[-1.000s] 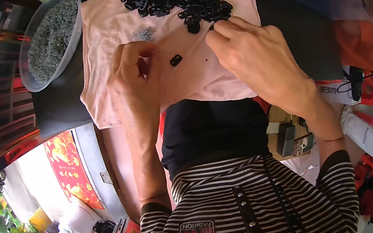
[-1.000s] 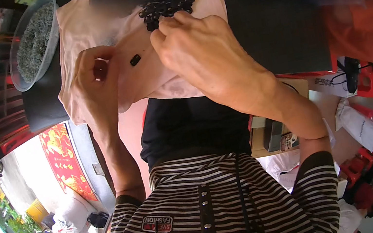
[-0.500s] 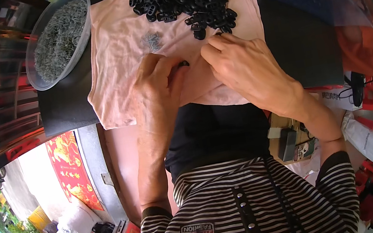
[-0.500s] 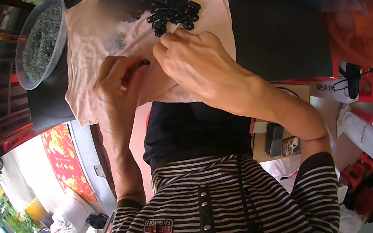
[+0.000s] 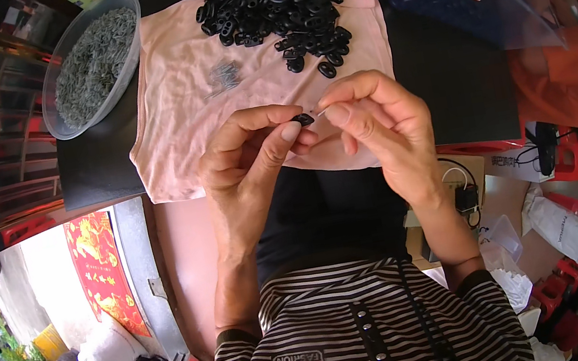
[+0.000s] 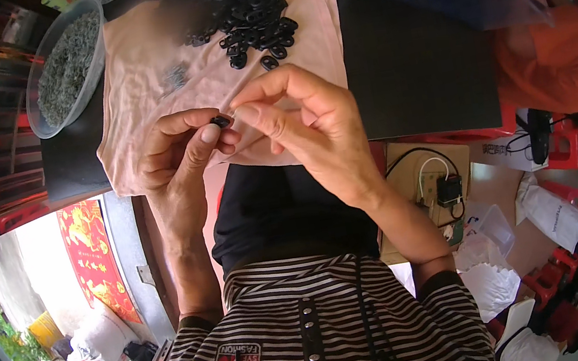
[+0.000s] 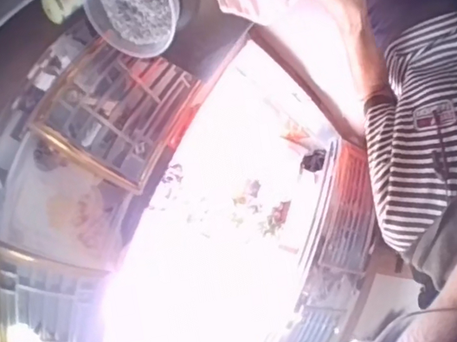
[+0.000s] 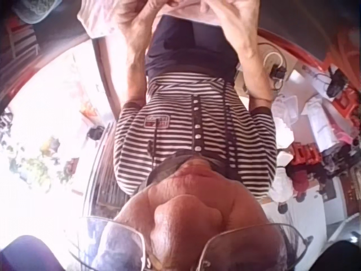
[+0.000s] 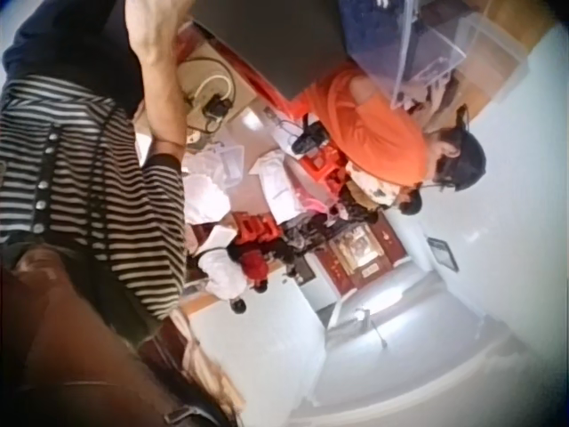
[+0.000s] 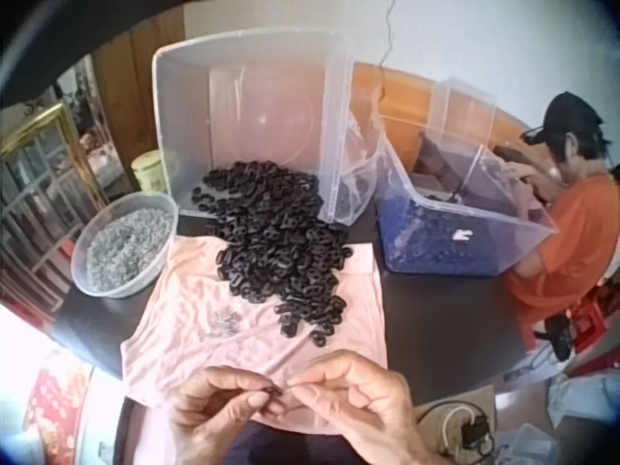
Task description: The person assembles small black plastic buttons by hand, inserting metal shanks into the button holes. They pick up a button and a shank, align them, and press them together, then place the finished unit into a clear plastic container. The process is repeated continuously throughout the clip.
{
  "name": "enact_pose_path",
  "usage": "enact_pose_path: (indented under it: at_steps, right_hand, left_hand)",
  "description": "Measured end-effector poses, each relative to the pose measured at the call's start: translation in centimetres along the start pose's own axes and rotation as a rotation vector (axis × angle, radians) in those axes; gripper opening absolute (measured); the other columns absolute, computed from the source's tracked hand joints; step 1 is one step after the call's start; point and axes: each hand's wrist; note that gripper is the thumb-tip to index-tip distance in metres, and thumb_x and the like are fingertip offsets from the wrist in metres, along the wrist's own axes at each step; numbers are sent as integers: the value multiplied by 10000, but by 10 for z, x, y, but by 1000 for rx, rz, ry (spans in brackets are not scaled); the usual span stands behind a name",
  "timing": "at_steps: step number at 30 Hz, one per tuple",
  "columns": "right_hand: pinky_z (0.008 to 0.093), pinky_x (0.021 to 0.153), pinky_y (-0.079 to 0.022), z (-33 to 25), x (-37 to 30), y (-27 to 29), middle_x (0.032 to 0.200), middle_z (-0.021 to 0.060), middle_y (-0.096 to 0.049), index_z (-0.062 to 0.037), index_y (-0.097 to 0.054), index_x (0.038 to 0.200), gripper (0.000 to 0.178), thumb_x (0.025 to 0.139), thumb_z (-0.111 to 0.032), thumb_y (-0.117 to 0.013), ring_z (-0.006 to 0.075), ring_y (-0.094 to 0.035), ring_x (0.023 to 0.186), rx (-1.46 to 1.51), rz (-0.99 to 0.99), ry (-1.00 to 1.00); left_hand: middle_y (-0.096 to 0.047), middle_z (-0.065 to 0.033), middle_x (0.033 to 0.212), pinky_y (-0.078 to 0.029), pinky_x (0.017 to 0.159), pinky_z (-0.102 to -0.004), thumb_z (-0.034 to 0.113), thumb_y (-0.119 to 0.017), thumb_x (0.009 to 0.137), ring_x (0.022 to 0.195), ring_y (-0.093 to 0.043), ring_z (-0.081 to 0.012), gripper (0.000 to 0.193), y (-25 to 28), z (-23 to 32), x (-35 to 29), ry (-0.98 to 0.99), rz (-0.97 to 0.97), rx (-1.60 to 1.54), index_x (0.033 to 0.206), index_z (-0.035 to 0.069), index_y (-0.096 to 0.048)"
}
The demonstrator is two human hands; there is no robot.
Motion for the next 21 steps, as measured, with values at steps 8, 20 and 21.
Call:
enact_pose_path:
  at_steps: [8,20,21]
  right_hand:
    - [197,650,-497,9,-10,-5,914,58,-655,22,-593,1013,139,913,-75,-585,81,-628,797,52,36,51]
    - [192,651,-518,-2,-9,-3,902,77,-663,39,-591,1021,149,907,-57,-587,97,-641,827,22,26,-44]
    - [185,640,-512,-3,-9,-2,895,71,-663,36,-593,1020,148,905,-57,-591,91,-639,826,-24,23,-40]
  left_hand:
    - [-649,-92,987,-497,735,-227,-15,-579,889,856,-624,-121,195,-15,-16,-6,-133,86,144,1077,-43,-624]
    - [-653,-90,965,-495,735,-232,48,-594,898,872,-626,-132,219,-16,-16,-10,-9,117,8,1089,-55,-627]
    - [-655,-87,952,-493,729,-230,64,-591,905,859,-625,-126,217,-13,-16,-9,41,124,-51,1085,-53,-627]
Point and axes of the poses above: each hand's wrist, its own x-axis towards the middle knuckle, its own y-axis out of the back of the hand, z = x × y
